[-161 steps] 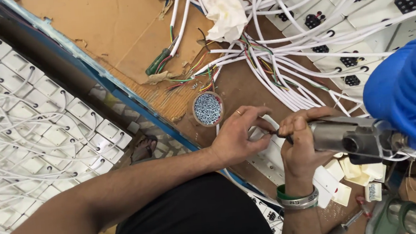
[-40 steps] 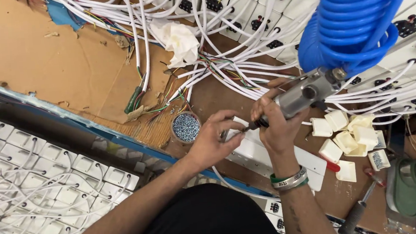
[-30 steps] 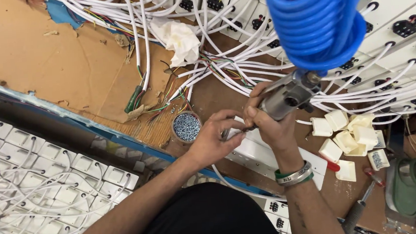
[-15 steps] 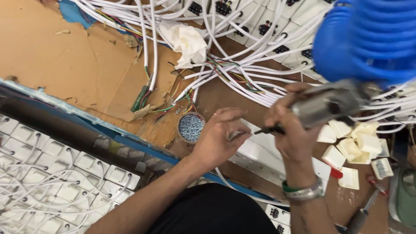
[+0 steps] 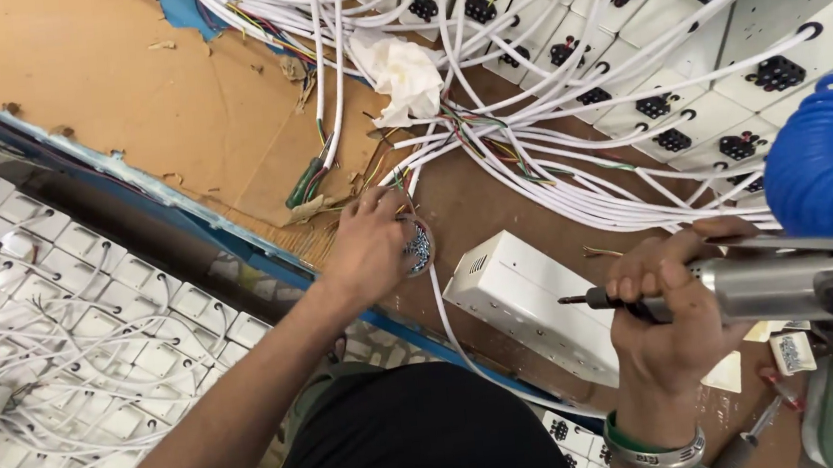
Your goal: Assembling electronic power supply units by fitting components into white enclosures and securing them with a pneumatic screwdriver and hammer.
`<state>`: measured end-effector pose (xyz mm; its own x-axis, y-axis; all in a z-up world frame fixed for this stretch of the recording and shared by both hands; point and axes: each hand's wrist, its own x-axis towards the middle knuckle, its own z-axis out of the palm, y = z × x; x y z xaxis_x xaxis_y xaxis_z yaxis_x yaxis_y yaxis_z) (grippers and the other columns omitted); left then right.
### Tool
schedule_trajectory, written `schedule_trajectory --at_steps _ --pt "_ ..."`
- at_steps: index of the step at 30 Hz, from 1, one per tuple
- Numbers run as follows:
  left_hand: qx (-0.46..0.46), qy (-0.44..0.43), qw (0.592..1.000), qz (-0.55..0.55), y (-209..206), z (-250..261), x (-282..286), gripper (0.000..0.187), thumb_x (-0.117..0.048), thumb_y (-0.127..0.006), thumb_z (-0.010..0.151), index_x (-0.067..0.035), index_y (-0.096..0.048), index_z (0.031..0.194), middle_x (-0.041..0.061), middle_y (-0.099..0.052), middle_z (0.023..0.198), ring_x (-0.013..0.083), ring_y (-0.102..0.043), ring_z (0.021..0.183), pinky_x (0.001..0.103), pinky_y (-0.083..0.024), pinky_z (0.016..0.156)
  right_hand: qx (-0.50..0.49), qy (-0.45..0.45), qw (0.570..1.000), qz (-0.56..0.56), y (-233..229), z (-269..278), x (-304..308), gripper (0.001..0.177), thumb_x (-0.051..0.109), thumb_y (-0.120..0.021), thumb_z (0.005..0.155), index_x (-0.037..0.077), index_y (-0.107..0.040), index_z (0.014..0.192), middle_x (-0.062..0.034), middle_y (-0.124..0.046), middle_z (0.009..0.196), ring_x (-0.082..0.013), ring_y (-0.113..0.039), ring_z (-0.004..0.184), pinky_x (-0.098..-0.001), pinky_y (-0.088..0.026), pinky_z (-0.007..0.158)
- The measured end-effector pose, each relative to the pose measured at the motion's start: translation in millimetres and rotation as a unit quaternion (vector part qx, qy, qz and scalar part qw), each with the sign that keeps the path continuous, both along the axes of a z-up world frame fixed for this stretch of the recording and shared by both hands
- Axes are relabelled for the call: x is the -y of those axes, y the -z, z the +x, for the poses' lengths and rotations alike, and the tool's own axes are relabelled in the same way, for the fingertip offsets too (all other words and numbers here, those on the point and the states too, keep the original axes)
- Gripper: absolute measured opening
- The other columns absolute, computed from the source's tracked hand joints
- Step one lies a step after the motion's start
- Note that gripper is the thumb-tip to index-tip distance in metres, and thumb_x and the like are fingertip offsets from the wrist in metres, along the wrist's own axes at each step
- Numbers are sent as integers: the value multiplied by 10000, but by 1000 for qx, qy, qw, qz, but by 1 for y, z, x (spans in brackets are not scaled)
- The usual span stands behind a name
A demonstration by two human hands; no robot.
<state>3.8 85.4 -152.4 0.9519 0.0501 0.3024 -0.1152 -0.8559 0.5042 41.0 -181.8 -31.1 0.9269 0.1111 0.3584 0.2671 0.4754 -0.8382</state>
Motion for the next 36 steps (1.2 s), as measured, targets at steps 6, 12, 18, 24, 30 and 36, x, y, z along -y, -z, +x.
schedule_trajectory --at_steps 6,12,18,24,30,36 --pt "54 12 989 -136 -36 -8 27 421 -236 -864 730 -79 -725 1096 171 -618 1304 379 -576 1224 488 -464 1008 -2 0 998 -66 6 -3 -3 386 -11 -662 927 13 -510 1282 -71 -547 762 -174 -555 602 -335 -498 573" --pt "134 244 829 -484 -130 -13 67 819 -277 -821 943 -31 -359 1573 148 -584 1471 226 -567 1418 376 -464 1237 -38 76 960 -268 57 -13 15 554 73 -758 827 -1 -479 1300 -60 -650 963 -177 -660 769 -333 -555 632" --pt "87 234 832 -496 -128 -14 93 658 -289 -808 961 -13 -484 1463 86 -670 1159 146 -696 1054 315 -588 971 76 6 918 -388 62 -21 10 263 172 -724 935 7 -622 1113 -88 -672 1094 -187 -640 970 -334 -548 843" --pt "64 123 812 -567 -131 -21 106 578 -285 -802 923 -22 -500 1339 43 -655 1034 95 -617 917 260 -555 830 110 18 903 -415 53 -21 -2 531 186 -736 811 -28 -519 1245 -81 -622 1179 -182 -624 1045 -321 -526 873" --pt "145 149 842 -499 -83 5 59 282 -207 -754 987 -49 -657 1199 66 -672 1159 170 -685 1044 313 -577 937 -113 85 932 -334 32 -20 -4 347 -27 -714 796 -16 -565 1108 -102 -648 853 -169 -621 645 -314 -516 552" --pt "-51 12 993 109 24 1 3 143 -152 -658 710 -56 -756 751 162 -709 991 359 -642 1043 525 -510 812 -89 43 978 -186 22 -10 8 342 -100 -604 833 -90 -588 1175 -113 -629 837 -177 -615 608 -307 -512 536"
